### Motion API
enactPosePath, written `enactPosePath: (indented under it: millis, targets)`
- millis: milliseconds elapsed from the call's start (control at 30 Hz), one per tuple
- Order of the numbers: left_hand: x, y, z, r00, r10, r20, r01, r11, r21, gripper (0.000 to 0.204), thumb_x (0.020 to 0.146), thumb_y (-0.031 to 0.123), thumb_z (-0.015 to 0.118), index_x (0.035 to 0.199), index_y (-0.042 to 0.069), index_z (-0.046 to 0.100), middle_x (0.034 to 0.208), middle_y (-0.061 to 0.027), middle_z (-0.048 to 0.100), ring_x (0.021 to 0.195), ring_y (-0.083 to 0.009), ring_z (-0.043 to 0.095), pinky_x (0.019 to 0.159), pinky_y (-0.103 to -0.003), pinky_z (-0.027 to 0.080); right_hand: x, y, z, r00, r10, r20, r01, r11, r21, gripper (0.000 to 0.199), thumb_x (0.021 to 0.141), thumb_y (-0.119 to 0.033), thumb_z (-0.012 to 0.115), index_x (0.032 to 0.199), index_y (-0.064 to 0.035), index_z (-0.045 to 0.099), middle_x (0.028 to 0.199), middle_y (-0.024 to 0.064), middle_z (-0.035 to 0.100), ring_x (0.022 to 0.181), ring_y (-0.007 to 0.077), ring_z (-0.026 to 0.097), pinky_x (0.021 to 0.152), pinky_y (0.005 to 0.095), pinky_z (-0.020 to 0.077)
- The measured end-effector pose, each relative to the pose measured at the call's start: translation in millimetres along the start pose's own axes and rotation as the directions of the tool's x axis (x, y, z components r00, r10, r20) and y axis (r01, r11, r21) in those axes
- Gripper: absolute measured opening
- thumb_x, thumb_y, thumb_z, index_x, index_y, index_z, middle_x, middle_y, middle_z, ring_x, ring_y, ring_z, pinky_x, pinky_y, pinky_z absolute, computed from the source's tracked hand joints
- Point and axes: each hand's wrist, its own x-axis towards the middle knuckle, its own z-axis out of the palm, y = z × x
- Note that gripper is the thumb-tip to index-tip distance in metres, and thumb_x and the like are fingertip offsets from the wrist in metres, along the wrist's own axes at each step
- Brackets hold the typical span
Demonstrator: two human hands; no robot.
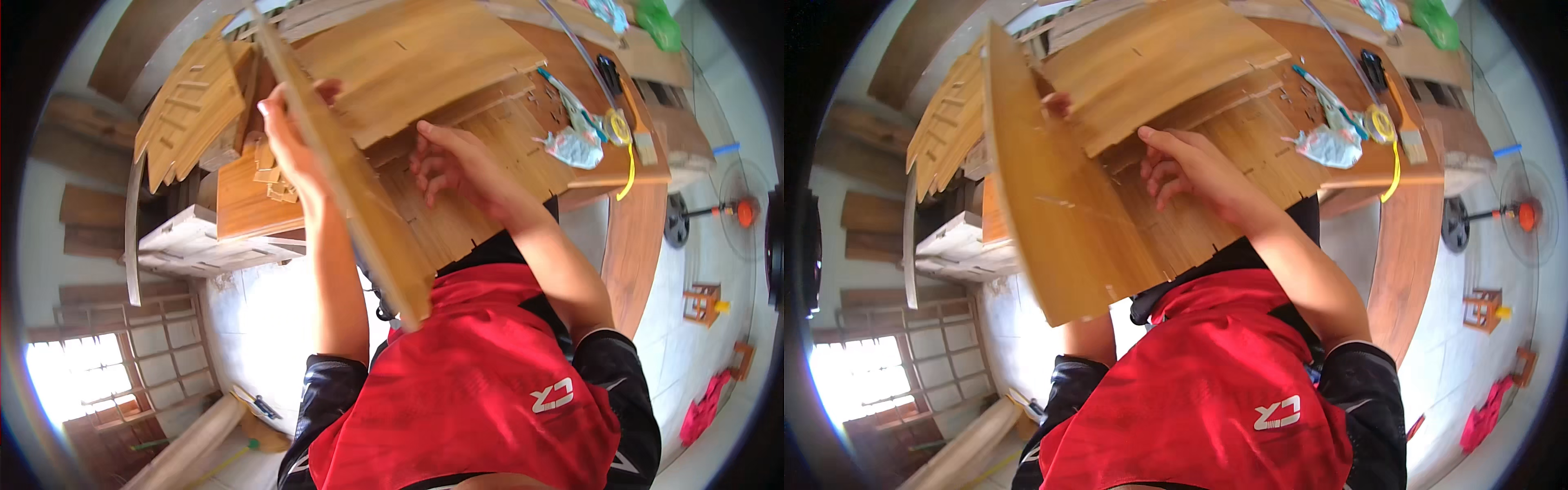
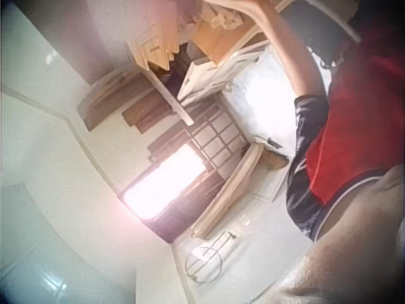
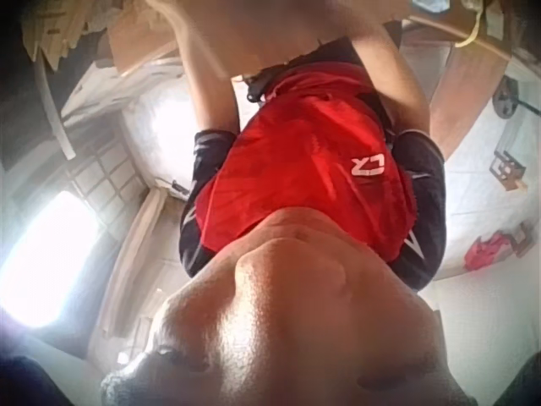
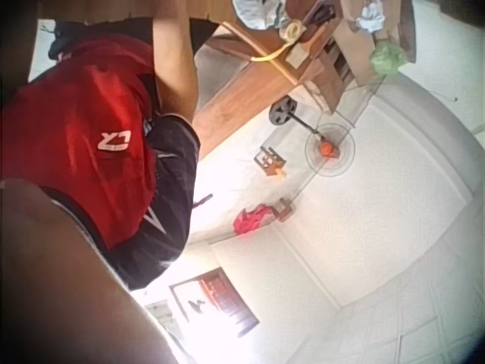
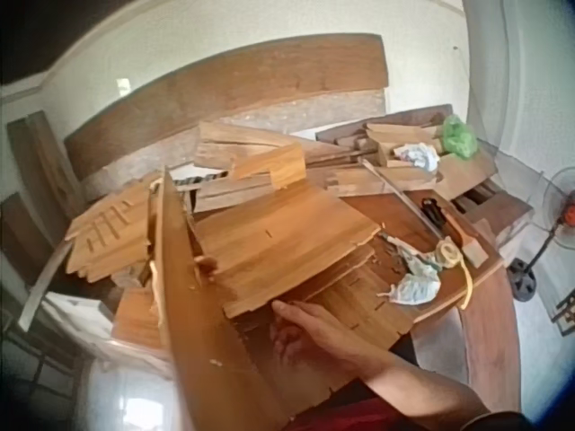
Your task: Assembling a slotted wooden storage organizer or shelf unit by hand.
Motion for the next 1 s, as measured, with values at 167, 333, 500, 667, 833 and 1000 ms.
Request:
enactPosePath:
  millis: [167, 333, 500, 667, 833, 1000]
  targets:
    - [-30.5, 25.9, 67.1, 0.987, 0.147, -0.068, -0.147, 0.989, 0.007, 0.071, 0.108, 0.061, 0.029, 0.102, -0.002, 0.064, 0.091, -0.0213, 0.074, 0.076, -0.0267, 0.068, 0.077, -0.041, 0.055, 21.5, -15.3, 30.4, 0.993, 0.085, 0.086, -0.086, 0.996, 0.007, 0.043, 0.097, -0.048, 0.069, 0.095, -0.0058, 0.059, 0.076, 0.0069, 0.063, 0.061, 0.0171, 0.063, 0.051, 0.0354, 0.0543]
    - [-30.9, 24.1, 62.0, 0.971, 0.214, -0.11, -0.19, 0.962, 0.198, 0.042, 0.108, 0.049, 0.046, 0.103, 0.008, 0.054, 0.073, -0.0089, 0.067, 0.061, -0.013, 0.057, 0.057, -0.027, 0.044, 19.6, -19.0, 52.4, 0.989, 0.137, -0.049, -0.144, 0.973, -0.183, 0.043, 0.098, -0.048, 0.068, 0.084, -0.0087, 0.058, 0.068, 0.003, 0.059, 0.047, 0.0139, 0.052, 0.043, 0.0287, 0.0417]
    - [-47.3, 54.6, 80.9, 0.984, 0.15, -0.096, -0.12, 0.957, 0.265, 0.061, 0.107, 0.059, 0.045, 0.093, 0.003, 0.065, 0.072, -0.0038, 0.058, 0.068, -0.012, 0.052, 0.066, -0.027, 0.04, 21.5, -12.2, 59.0, 0.996, 0.037, -0.087, -0.052, 0.984, -0.171, 0.041, 0.102, -0.041, 0.065, 0.08, -0.0072, 0.061, 0.062, 0.0002, 0.055, 0.044, 0.0092, 0.046, 0.04, 0.0266, 0.0328]
    - [-31.3, 49.1, 74.5, 0.989, 0.066, -0.134, -0.016, 0.939, 0.343, 0.073, 0.105, 0.068, 0.04, 0.075, 0.005, 0.06, 0.066, -0.0026, 0.054, 0.061, -0.0132, 0.051, 0.056, -0.029, 0.039, 25.4, -9.2, 46.0, 0.995, -0.01, -0.103, -0.018, 0.962, -0.272, 0.044, 0.1, -0.043, 0.068, 0.077, -0.0064, 0.061, 0.062, 0.0008, 0.056, 0.043, 0.0081, 0.044, 0.039, 0.0259, 0.0299]
    - [-13.6, 25.2, 44.7, 0.997, 0.076, -0.028, -0.072, 0.989, 0.133, 0.073, 0.105, 0.069, 0.034, 0.079, 0.005, 0.058, 0.062, -0.002, 0.053, 0.057, -0.0107, 0.048, 0.055, -0.028, 0.038, 7.1, -14.0, 28.8, 0.997, 0.017, -0.08, -0.046, 0.926, -0.376, 0.049, 0.105, -0.052, 0.055, 0.086, -0.0085, 0.064, 0.071, 0.0037, 0.066, 0.052, 0.0127, 0.058, 0.05, 0.026, 0.0446]
    - [-1.8, 20.0, 42.8, 0.985, -0.03, 0.169, 0.028, 1.0, 0.015, 0.061, 0.105, 0.066, 0.04, 0.085, 0.009, 0.05, 0.064, -0.0038, 0.048, 0.051, -0.0134, 0.045, 0.049, -0.027, 0.035, -29.2, -21.8, -20.9, 0.978, -0.131, -0.16, 0.059, 0.918, -0.391, 0.048, 0.104, -0.05, 0.058, 0.082, -0.0074, 0.063, 0.071, 0.0028, 0.064, 0.056, 0.0104, 0.057, 0.053, 0.0257, 0.0429]
